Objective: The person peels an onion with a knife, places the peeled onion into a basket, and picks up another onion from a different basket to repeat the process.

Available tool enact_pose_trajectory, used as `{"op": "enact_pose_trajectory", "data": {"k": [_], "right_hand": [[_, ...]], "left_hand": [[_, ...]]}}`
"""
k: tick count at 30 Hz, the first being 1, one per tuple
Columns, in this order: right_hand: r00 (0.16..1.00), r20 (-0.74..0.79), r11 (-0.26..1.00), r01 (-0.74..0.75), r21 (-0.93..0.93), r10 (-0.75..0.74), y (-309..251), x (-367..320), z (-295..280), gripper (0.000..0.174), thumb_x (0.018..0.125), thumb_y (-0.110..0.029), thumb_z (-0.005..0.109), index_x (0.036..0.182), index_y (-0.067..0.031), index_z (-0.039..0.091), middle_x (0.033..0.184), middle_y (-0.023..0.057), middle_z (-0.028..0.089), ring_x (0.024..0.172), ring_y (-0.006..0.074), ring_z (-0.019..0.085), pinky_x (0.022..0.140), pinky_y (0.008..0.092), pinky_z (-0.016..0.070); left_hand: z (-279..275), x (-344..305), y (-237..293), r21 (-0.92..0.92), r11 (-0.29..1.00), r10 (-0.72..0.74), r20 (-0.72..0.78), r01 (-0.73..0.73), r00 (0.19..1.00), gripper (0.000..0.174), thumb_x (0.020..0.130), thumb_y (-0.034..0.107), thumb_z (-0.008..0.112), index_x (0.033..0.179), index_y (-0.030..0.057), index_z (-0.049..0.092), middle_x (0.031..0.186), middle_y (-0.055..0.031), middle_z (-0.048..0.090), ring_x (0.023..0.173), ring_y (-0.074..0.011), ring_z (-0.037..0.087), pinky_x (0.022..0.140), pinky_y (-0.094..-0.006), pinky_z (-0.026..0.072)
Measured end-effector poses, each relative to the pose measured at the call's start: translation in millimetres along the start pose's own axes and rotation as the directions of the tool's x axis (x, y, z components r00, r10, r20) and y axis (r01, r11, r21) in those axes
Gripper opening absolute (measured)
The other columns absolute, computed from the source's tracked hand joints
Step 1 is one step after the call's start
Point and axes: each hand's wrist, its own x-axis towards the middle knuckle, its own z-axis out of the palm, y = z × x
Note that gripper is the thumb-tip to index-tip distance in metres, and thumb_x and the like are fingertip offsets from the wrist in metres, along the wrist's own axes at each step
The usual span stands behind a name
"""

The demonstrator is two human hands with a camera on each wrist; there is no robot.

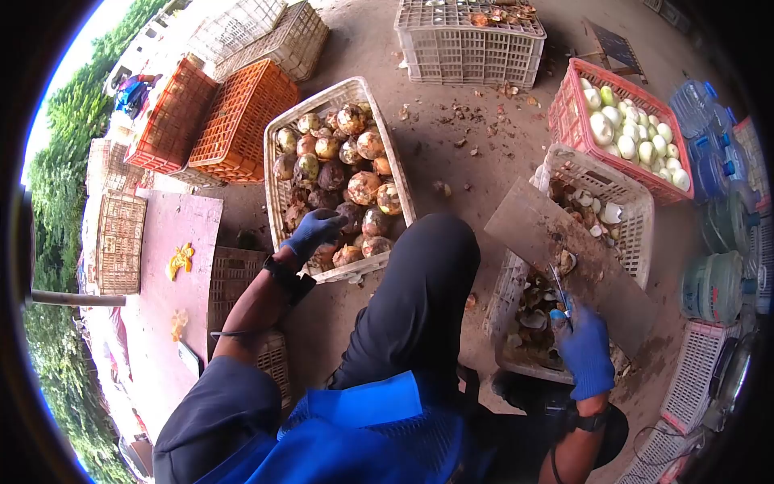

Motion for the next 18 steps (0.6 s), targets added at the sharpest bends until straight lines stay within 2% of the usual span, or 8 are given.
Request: {"op": "enact_pose_trajectory", "data": {"k": [1, 4, 7, 9, 10, 13, 17, 18], "right_hand": [[1.0, 0.004, 1.0, -0.011, -0.001, 0.011, -4, 2, -1, 0.037, 0.089, -0.022, 0.064, 0.119, 0.0001, 0.059, 0.095, 0.0286, 0.063, 0.09, 0.0459, 0.061, 0.077, 0.0502, 0.0486], [0.998, 0.053, 0.998, -0.018, -0.061, 0.021, 3, 10, 5, 0.039, 0.089, -0.023, 0.063, 0.122, -0.0015, 0.058, 0.093, 0.0275, 0.062, 0.086, 0.0457, 0.06, 0.075, 0.0504, 0.0479], [0.996, 0.078, 0.993, -0.024, -0.116, 0.033, -3, 13, 6, 0.041, 0.089, -0.024, 0.064, 0.124, -0.0027, 0.057, 0.094, 0.0258, 0.06, 0.085, 0.045, 0.059, 0.074, 0.0501, 0.047], [0.999, 0.038, 0.995, 0.015, -0.096, -0.011, -7, 16, 7, 0.042, 0.088, -0.024, 0.064, 0.124, -0.0031, 0.057, 0.096, 0.0251, 0.06, 0.087, 0.0444, 0.058, 0.076, 0.0497, 0.0469], [0.999, 0.017, 0.996, 0.034, -0.086, -0.033, -8, 17, 8, 0.042, 0.088, -0.024, 0.065, 0.124, -0.0033, 0.057, 0.097, 0.0247, 0.059, 0.088, 0.0441, 0.058, 0.076, 0.0496, 0.0468], [0.999, -0.007, 0.99, 0.045, -0.131, -0.046, -5, 20, 13, 0.044, 0.087, -0.024, 0.065, 0.124, -0.0029, 0.057, 0.097, 0.0249, 0.06, 0.087, 0.0441, 0.058, 0.076, 0.0498, 0.0468], [0.999, 0.001, 0.993, 0.039, -0.113, -0.039, -10, 26, 11, 0.044, 0.084, -0.022, 0.066, 0.123, -0.002, 0.057, 0.1, 0.0249, 0.06, 0.088, 0.0435, 0.059, 0.075, 0.0493, 0.0479], [0.999, 0.012, 0.995, 0.033, -0.095, -0.032, -16, 29, 7, 0.044, 0.084, -0.021, 0.066, 0.123, -0.0017, 0.057, 0.101, 0.0249, 0.06, 0.088, 0.0433, 0.059, 0.075, 0.0492, 0.0481]], "left_hand": [[7, 9, 6, -0.04, 0.999, 0.009, 0.041, -0.008, 0.999, 0.034, 0.083, 0.029, 0.072, 0.096, -0.0027, 0.069, 0.08, -0.0058, 0.066, 0.066, -0.011, 0.06, 0.057, -0.0268, 0.05], [16, 70, 7, 0.152, 0.987, 0.058, -0.057, -0.049, 0.997, 0.038, 0.078, 0.032, 0.075, 0.096, -0.0014, 0.069, 0.08, -0.011, 0.069, 0.071, -0.0199, 0.066, 0.066, -0.0317, 0.0532], [31, 97, 36, 0.495, 0.808, 0.476, -0.229, -0.32, 0.849, 0.047, 0.072, 0.032, 0.076, 0.107, 0.0015, 0.066, 0.095, -0.021, 0.068, 0.088, -0.0338, 0.067, 0.081, -0.0393, 0.0533], [40, 104, 67, 0.748, 0.645, 0.499, -0.257, -0.156, 0.828, 0.062, 0.07, 0.03, 0.076, 0.123, 0.0059, 0.058, 0.118, -0.0253, 0.06, 0.108, -0.0424, 0.059, 0.095, -0.0441, 0.0481], [43, 115, 73, 0.777, 0.617, 0.472, -0.239, -0.124, 0.849, 0.072, 0.068, 0.027, 0.076, 0.132, 0.0084, 0.049, 0.13, -0.0227, 0.051, 0.117, -0.04, 0.054, 0.097, -0.0454, 0.0467], [53, 136, 86, 0.878, 0.416, 0.596, -0.067, -0.237, 0.8, 0.071, 0.067, 0.025, 0.076, 0.131, 0.0098, 0.05, 0.125, -0.0208, 0.053, 0.116, -0.0389, 0.054, 0.095, -0.0463, 0.0473], [61, 164, 81, 0.971, 0.226, 0.519, -0.047, -0.084, 0.853, 0.057, 0.075, 0.021, 0.069, 0.128, 0.0108, 0.051, 0.116, -0.02, 0.055, 0.11, -0.0397, 0.056, 0.089, -0.0488, 0.0483], [64, 169, 79, 0.96, 0.272, 0.567, -0.1, -0.071, 0.818, 0.049, 0.082, 0.024, 0.063, 0.127, 0.0114, 0.051, 0.115, -0.0206, 0.056, 0.107, -0.0404, 0.058, 0.088, -0.0495, 0.0486]]}}
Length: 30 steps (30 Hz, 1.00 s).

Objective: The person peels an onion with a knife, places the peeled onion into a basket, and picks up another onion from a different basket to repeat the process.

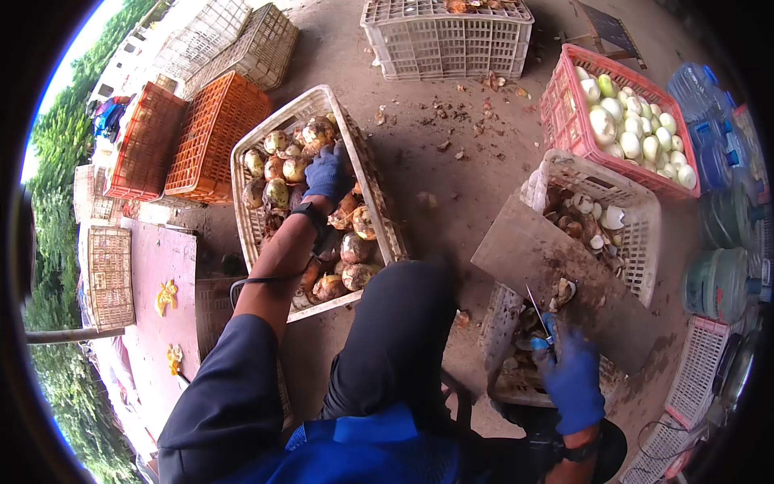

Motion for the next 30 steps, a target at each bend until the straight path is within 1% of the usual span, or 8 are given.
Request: {"op": "enact_pose_trajectory", "data": {"k": [7, 8, 11, 17, 21, 25, 27, 30], "right_hand": [[0.993, -0.097, 0.998, 0.066, -0.002, -0.066, 5, 2, 2, 0.044, 0.082, -0.014, 0.066, 0.124, -0.0023, 0.056, 0.099, 0.0239, 0.062, 0.087, 0.044, 0.061, 0.076, 0.0486, 0.0497], [0.994, -0.104, 0.997, 0.051, 0.058, -0.045, 5, 1, 2, 0.044, 0.082, -0.013, 0.065, 0.124, -0.0023, 0.056, 0.099, 0.0237, 0.062, 0.087, 0.0439, 0.061, 0.076, 0.0477, 0.0501], [0.987, -0.159, 0.969, 0.053, 0.241, -0.014, 4, 2, -1, 0.041, 0.083, -0.009, 0.063, 0.124, -0.0018, 0.057, 0.098, 0.0236, 0.064, 0.089, 0.0429, 0.063, 0.077, 0.0447, 0.0512], [0.963, -0.231, 0.895, -0.022, 0.445, 0.138, 6, -6, -16, 0.026, 0.085, -0.002, 0.059, 0.112, 0.0013, 0.061, 0.093, 0.0224, 0.067, 0.084, 0.0364, 0.068, 0.073, 0.0367, 0.0525], [0.935, -0.191, 0.865, -0.182, 0.467, 0.299, 19, -14, -26, 0.021, 0.087, -0.011, 0.062, 0.104, 0.0008, 0.062, 0.089, 0.0237, 0.066, 0.084, 0.0393, 0.066, 0.071, 0.0374, 0.0524], [0.978, -0.119, 0.961, -0.141, 0.238, 0.173, 55, -19, -6, 0.029, 0.087, -0.025, 0.063, 0.101, 0.0005, 0.063, 0.089, 0.0257, 0.066, 0.088, 0.0432, 0.064, 0.076, 0.0439, 0.0522], [0.989, -0.087, 0.986, -0.105, 0.132, 0.117, 65, -22, 7, 0.032, 0.087, -0.029, 0.062, 0.099, 0.0003, 0.064, 0.09, 0.0264, 0.066, 0.09, 0.0443, 0.063, 0.079, 0.0472, 0.0515], [0.975, -0.051, 0.973, -0.21, 0.094, 0.216, 64, -16, 9, 0.034, 0.087, -0.031, 0.06, 0.099, -0.0003, 0.066, 0.095, 0.0272, 0.065, 0.093, 0.0443, 0.063, 0.082, 0.0489, 0.0505]], "left_hand": [[-11, 6, -18, -0.415, 0.899, -0.09, 0.135, 0.139, 0.987, 0.042, 0.077, 0.021, 0.072, 0.113, 0.0036, 0.06, 0.097, -0.0201, 0.067, 0.086, -0.0365, 0.067, 0.072, -0.0469, 0.0541], [-18, -2, -16, -0.761, 0.58, -0.168, 0.239, 0.292, 0.956, 0.044, 0.074, 0.012, 0.076, 0.113, -0.001, 0.06, 0.091, -0.0128, 0.068, 0.076, -0.0221, 0.067, 0.065, -0.0339, 0.055], [-77, -33, -1, -0.947, 0.138, -0.029, 0.289, 0.29, 0.957, 0.042, 0.079, 0.007, 0.073, 0.117, -0.0037, 0.058, 0.091, -0.007, 0.066, 0.075, -0.012, 0.063, 0.064, -0.0246, 0.0525], [-167, -77, 52, -0.972, 0.213, 0.128, 0.127, 0.097, 0.984, 0.036, 0.085, 0.004, 0.072, 0.117, -0.0037, 0.056, 0.097, -0.0071, 0.067, 0.079, -0.0112, 0.065, 0.061, -0.0248, 0.0553], [-200, -93, 88, -0.983, 0.166, 0.312, -0.026, -0.081, 0.95, 0.056, 0.08, -0.004, 0.073, 0.13, -0.0044, 0.049, 0.11, -0.0141, 0.066, 0.096, -0.0201, 0.067, 0.082, -0.0312, 0.0574], [-227, -110, 155, -0.926, 0.336, 0.433, -0.01, -0.172, 0.901, 0.064, 0.077, -0.002, 0.076, 0.133, -0.0038, 0.046, 0.113, -0.0115, 0.065, 0.098, -0.0176, 0.066, 0.085, -0.0299, 0.056], [-232, -130, 204, -0.987, 0.12, 0.571, -0.016, -0.103, 0.821, 0.07, 0.073, -0.002, 0.079, 0.133, -0.0057, 0.044, 0.11, -0.0107, 0.066, 0.098, -0.0164, 0.065, 0.085, -0.0269, 0.0552], [-221, -142, 239, -0.984, 0.174, 0.655, 0.086, -0.039, 0.751, 0.07, 0.071, -0.005, 0.08, 0.133, -0.003, 0.047, 0.112, -0.0102, 0.065, 0.1, -0.0165, 0.064, 0.085, -0.0279, 0.0537]]}}
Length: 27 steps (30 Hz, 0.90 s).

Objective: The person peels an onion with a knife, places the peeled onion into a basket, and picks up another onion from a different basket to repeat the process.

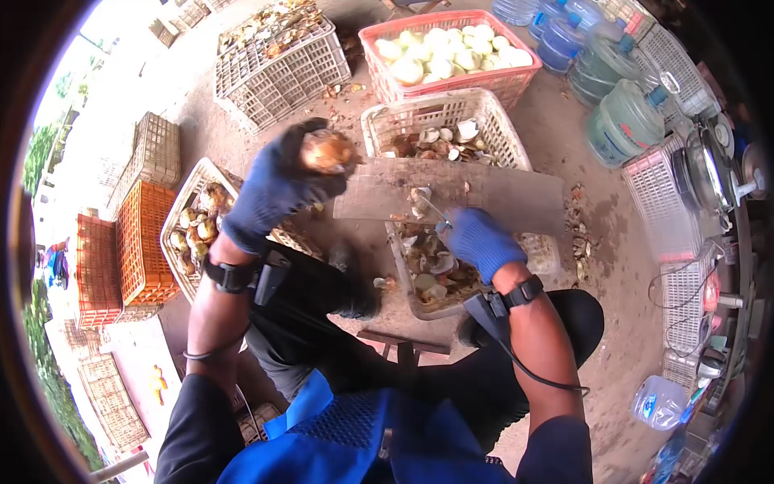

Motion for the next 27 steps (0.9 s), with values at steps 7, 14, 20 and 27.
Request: {"op": "enact_pose_trajectory", "data": {"k": [7, 14, 20, 27], "right_hand": [[0.999, -0.025, 0.996, 0.031, 0.079, -0.029, 10, 6, 1, 0.029, 0.089, -0.028, 0.062, 0.094, 0.0005, 0.064, 0.086, 0.0275, 0.063, 0.082, 0.0466, 0.06, 0.071, 0.0478, 0.0491], [0.995, 0.101, 0.999, 0.009, 0.034, -0.012, 4, 5, -10, 0.028, 0.088, -0.027, 0.063, 0.095, 0.0002, 0.065, 0.087, 0.0272, 0.064, 0.083, 0.0455, 0.062, 0.071, 0.0473, 0.0494], [0.933, -0.327, 0.985, -0.116, 0.125, 0.152, 33, 46, -1, 0.024, 0.09, -0.023, 0.063, 0.098, -0.0003, 0.064, 0.084, 0.0245, 0.066, 0.076, 0.0417, 0.064, 0.067, 0.045, 0.0494], [0.993, -0.114, 0.948, 0.042, 0.315, -0.006, 13, 40, 6, 0.021, 0.09, -0.021, 0.062, 0.095, -0.0006, 0.062, 0.081, 0.0227, 0.066, 0.074, 0.0407, 0.064, 0.067, 0.046, 0.0496]], "left_hand": [[27, 29, -45, 0.44, 0.897, -0.046, -0.011, 0.046, 0.999, 0.072, 0.066, 0.011, 0.086, 0.127, -0.0028, 0.052, 0.097, -0.011, 0.068, 0.082, -0.0101, 0.064, 0.072, -0.0273, 0.0545], [31, 29, -52, 0.598, 0.796, -0.04, -0.11, 0.098, 0.993, 0.068, 0.065, 0.03, 0.079, 0.123, 0.0003, 0.058, 0.098, -0.0167, 0.069, 0.092, -0.0283, 0.068, 0.083, -0.0351, 0.0535], [46, 33, -49, 0.719, 0.688, -0.099, -0.041, 0.098, 0.994, 0.071, 0.064, 0.032, 0.081, 0.123, 0.0025, 0.057, 0.105, -0.0184, 0.067, 0.099, -0.0334, 0.066, 0.087, -0.0388, 0.0523], [48, 40, -81, 0.746, 0.656, -0.195, 0.02, 0.115, 0.981, 0.072, 0.062, 0.035, 0.084, 0.121, 0.002, 0.058, 0.103, -0.0183, 0.068, 0.098, -0.0341, 0.066, 0.086, -0.0397, 0.0529]]}}
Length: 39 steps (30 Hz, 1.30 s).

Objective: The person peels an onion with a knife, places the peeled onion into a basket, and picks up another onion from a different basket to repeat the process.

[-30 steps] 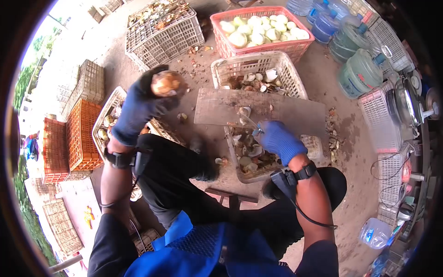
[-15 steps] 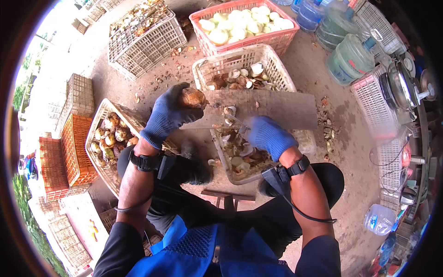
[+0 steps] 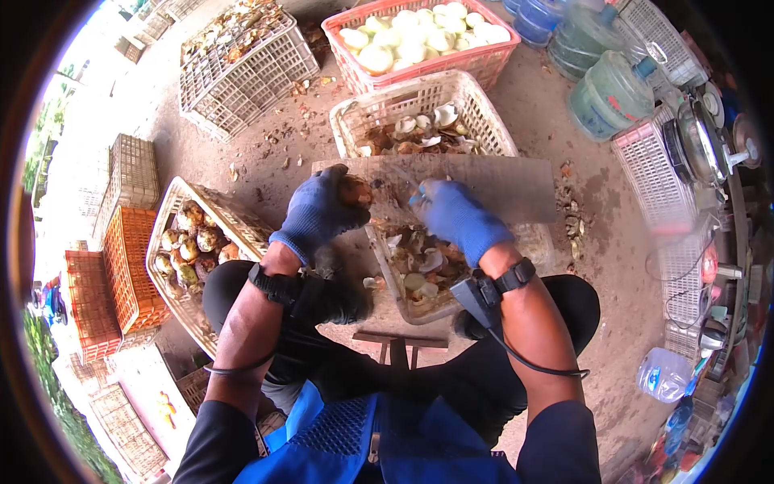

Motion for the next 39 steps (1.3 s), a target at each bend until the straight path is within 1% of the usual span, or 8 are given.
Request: {"op": "enact_pose_trajectory", "data": {"k": [3, 9, 12, 21, 27, 30, 33, 39], "right_hand": [[0.995, -0.014, 0.911, 0.082, -0.404, -0.096, -12, -16, 9, 0.023, 0.088, -0.023, 0.063, 0.095, -0.0014, 0.063, 0.082, 0.0232, 0.066, 0.078, 0.0418, 0.064, 0.071, 0.0482, 0.0507], [0.956, 0.294, 0.816, 0.158, -0.556, 0.015, -29, -41, -11, 0.025, 0.083, -0.026, 0.063, 0.097, -0.008, 0.071, 0.094, 0.0214, 0.068, 0.09, 0.0401, 0.066, 0.082, 0.0455, 0.0533], [0.934, 0.354, 0.85, 0.149, -0.505, 0.046, -32, -55, -27, 0.026, 0.083, -0.028, 0.063, 0.095, -0.0068, 0.071, 0.093, 0.021, 0.068, 0.09, 0.0394, 0.066, 0.081, 0.0458, 0.053], [1.0, 0.025, 0.961, -0.007, -0.277, 0.014, -18, -67, -34, 0.024, 0.089, -0.027, 0.059, 0.096, -0.0046, 0.065, 0.087, 0.023, 0.066, 0.085, 0.0417, 0.065, 0.073, 0.0488, 0.0518], [1.0, -0.02, 1.0, 0.016, -0.016, -0.016, -21, -60, -25, 0.023, 0.093, -0.025, 0.057, 0.093, -0.0025, 0.063, 0.083, 0.0257, 0.064, 0.081, 0.0454, 0.062, 0.067, 0.0484, 0.0497], [1.0, -0.011, 0.996, 0.022, 0.091, -0.021, -24, -56, -25, 0.025, 0.094, -0.026, 0.058, 0.092, -0.0016, 0.063, 0.076, 0.0241, 0.063, 0.072, 0.0414, 0.064, 0.063, 0.0449, 0.0497], [0.989, 0.097, 0.961, -0.131, 0.243, 0.11, -36, -58, -32, 0.025, 0.095, -0.025, 0.056, 0.093, -0.0018, 0.064, 0.07, 0.0203, 0.062, 0.063, 0.0316, 0.064, 0.058, 0.0402, 0.049], [0.975, 0.162, 0.898, -0.204, 0.39, 0.151, -41, -61, -35, 0.025, 0.097, -0.023, 0.053, 0.097, -0.0018, 0.066, 0.07, 0.01, 0.064, 0.061, 0.0153, 0.061, 0.055, 0.0327, 0.0474]], "left_hand": [[-3, 2, -3, -0.006, 1.0, -0.026, -0.068, 0.026, 0.997, 0.07, 0.062, 0.036, 0.083, 0.118, 0.0018, 0.06, 0.103, -0.0172, 0.069, 0.097, -0.0329, 0.067, 0.086, -0.0389, 0.0531], [-10, 3, -11, -0.061, 0.996, -0.071, -0.075, 0.067, 0.995, 0.073, 0.061, 0.034, 0.084, 0.121, 0.0002, 0.059, 0.104, -0.0159, 0.07, 0.096, -0.03, 0.068, 0.086, -0.0372, 0.0535], [-1, 2, -11, -0.071, 0.996, -0.054, -0.052, 0.05, 0.997, 0.076, 0.061, 0.032, 0.085, 0.124, -0.0008, 0.057, 0.105, -0.0158, 0.07, 0.097, -0.0288, 0.068, 0.088, -0.0367, 0.0533], [46, 8, -11, -0.024, 1.0, 0.009, -0.006, -0.009, 1.0, 0.085, 0.061, 0.031, 0.085, 0.132, -0.0004, 0.05, 0.115, -0.0209, 0.064, 0.106, -0.0348, 0.063, 0.092, -0.0388, 0.0513], [51, 2, -17, -0.059, 0.998, -0.013, -0.04, 0.01, 0.999, 0.084, 0.062, 0.03, 0.083, 0.133, 0.0001, 0.049, 0.118, -0.0223, 0.061, 0.11, -0.036, 0.06, 0.095, -0.0399, 0.0492], [49, -1, -14, -0.05, 0.998, 0.027, -0.071, -0.031, 0.997, 0.083, 0.062, 0.029, 0.083, 0.133, 0.0007, 0.049, 0.12, -0.0216, 0.06, 0.112, -0.0356, 0.059, 0.096, -0.0397, 0.0486], [49, 1, -13, -0.015, 0.992, 0.121, -0.143, -0.125, 0.982, 0.083, 0.061, 0.028, 0.084, 0.132, 0.0015, 0.05, 0.121, -0.0206, 0.058, 0.113, -0.035, 0.058, 0.097, -0.0391, 0.0482], [49, 0, -11, -0.038, 0.956, 0.272, -0.251, -0.29, 0.929, 0.082, 0.061, 0.027, 0.086, 0.131, 0.002, 0.051, 0.121, -0.0194, 0.058, 0.113, -0.035, 0.058, 0.097, -0.0392, 0.0481]]}}
